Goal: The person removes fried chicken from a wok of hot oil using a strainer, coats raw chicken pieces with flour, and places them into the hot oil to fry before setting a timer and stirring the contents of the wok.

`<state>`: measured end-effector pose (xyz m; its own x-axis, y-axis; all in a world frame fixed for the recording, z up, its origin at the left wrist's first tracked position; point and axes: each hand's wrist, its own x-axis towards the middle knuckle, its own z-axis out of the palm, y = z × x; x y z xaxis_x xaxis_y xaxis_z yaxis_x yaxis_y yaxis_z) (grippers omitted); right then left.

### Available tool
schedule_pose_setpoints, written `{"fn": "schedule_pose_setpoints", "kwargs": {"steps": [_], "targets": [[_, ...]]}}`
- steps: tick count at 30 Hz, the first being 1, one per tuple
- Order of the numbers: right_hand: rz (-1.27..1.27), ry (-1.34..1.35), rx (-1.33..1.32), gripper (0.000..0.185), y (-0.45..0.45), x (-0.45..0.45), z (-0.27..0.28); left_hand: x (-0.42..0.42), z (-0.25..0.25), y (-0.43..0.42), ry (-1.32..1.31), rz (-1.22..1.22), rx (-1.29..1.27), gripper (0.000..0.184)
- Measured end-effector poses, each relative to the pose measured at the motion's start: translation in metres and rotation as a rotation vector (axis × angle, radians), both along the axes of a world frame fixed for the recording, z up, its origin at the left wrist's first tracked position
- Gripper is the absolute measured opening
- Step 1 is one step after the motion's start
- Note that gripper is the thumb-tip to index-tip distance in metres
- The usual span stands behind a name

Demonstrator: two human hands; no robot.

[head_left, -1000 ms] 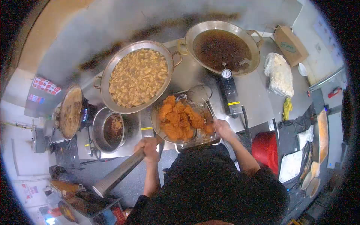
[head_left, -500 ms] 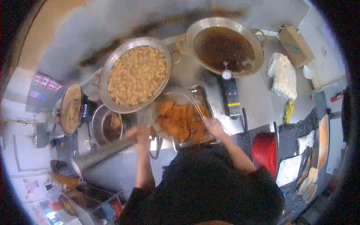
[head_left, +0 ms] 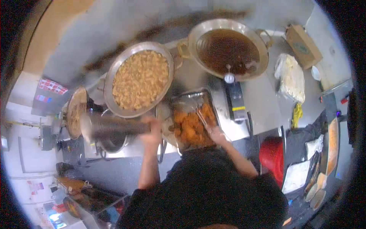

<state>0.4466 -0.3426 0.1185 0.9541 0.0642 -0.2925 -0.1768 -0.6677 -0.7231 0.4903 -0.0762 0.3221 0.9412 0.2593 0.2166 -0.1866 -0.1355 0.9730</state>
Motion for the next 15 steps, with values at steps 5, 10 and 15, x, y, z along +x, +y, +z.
{"fn": "schedule_pose_setpoints", "kwargs": {"steps": [5,10,15], "targets": [[-0.062,0.147,-0.038,0.072,-0.007,-0.004,0.017,0.011,0.034,-0.029,-0.066,0.062,0.332,0.011],[-0.111,0.122,0.024,0.07,-0.011,-0.02,0.023,0.025,0.058,-0.055,-0.089,0.067,0.122,0.014],[-0.085,-0.172,0.049,0.062,-0.015,-0.029,0.027,0.02,0.042,-0.033,-0.049,0.041,-0.028,0.014]]}}
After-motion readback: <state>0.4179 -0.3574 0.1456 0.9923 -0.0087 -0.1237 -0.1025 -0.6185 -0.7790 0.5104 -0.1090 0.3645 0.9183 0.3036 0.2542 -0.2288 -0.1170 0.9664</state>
